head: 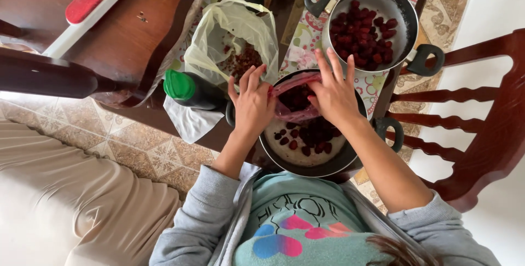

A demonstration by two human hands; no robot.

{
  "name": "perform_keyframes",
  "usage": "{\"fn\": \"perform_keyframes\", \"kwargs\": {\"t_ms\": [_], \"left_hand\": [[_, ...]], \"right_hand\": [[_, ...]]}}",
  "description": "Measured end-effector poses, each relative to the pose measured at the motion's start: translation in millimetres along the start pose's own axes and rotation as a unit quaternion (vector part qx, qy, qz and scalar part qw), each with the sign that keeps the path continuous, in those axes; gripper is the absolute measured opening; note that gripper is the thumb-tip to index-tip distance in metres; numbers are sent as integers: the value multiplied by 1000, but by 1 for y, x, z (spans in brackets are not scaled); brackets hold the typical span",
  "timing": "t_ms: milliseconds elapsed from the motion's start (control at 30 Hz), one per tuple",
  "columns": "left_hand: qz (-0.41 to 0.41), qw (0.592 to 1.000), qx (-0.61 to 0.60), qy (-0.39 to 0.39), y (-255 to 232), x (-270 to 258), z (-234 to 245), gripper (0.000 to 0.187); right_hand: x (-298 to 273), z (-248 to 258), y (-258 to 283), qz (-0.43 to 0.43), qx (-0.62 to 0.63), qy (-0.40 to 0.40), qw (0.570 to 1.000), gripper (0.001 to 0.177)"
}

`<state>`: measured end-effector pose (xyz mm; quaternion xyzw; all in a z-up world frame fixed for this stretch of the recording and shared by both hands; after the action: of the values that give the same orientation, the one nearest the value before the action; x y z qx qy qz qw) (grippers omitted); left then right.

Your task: Transferring red petals and berries from containers into a pot.

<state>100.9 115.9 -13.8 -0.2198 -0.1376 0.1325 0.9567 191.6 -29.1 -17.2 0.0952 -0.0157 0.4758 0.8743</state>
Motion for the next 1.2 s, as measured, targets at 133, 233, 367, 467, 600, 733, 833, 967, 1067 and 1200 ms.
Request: {"fn": "perform_keyframes", "kwargs": {"t_ms": [133,233,367,467,600,733,833,967,1067,1200], "left_hand": [[7,1000,-28,1,2,-1,-9,16],[-1,999,-50,-18,-1,3,-9,16],[-9,998,-58,-22,-3,10,-9,15],[-17,996,-90,-18,-7,13,-4,16],[-59,983,-173,26,-23,16,-5,18],[-86,975,-201,39,-22,15,-19,19],[-80,975,-202,44,-17,17,-19,21],[-57,971,-230,42,-5,12,-21,18],[-56,970,-232,34,-6,13,-21,22],[-50,978,-199,38,-4,13,-31,21]], "right_hand": [[-3,9,0,-4,36,-7,999,18],[0,13,3,14,61,-8,998,15],[3,0,0,35,25,23,999,16],[3,1,-1,43,15,19,999,17],[15,16,16,63,6,21,998,16],[18,-8,20,70,-33,31,997,25],[21,-18,20,86,-65,17,994,30],[19,-24,24,126,-80,24,989,28],[21,-37,21,148,-92,25,984,30],[26,-31,26,168,-75,30,982,35]]}}
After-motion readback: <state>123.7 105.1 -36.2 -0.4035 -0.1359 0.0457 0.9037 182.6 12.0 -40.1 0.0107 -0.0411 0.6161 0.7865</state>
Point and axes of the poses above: each hand's wrist, its own x-axis towards the middle knuckle, its own z-axis out of the back of the hand, y = z × x, the point moved 10 cm from there along x, towards the middle knuckle, and after that the axes turned 3 degrees about y, right-handed, at the moved point
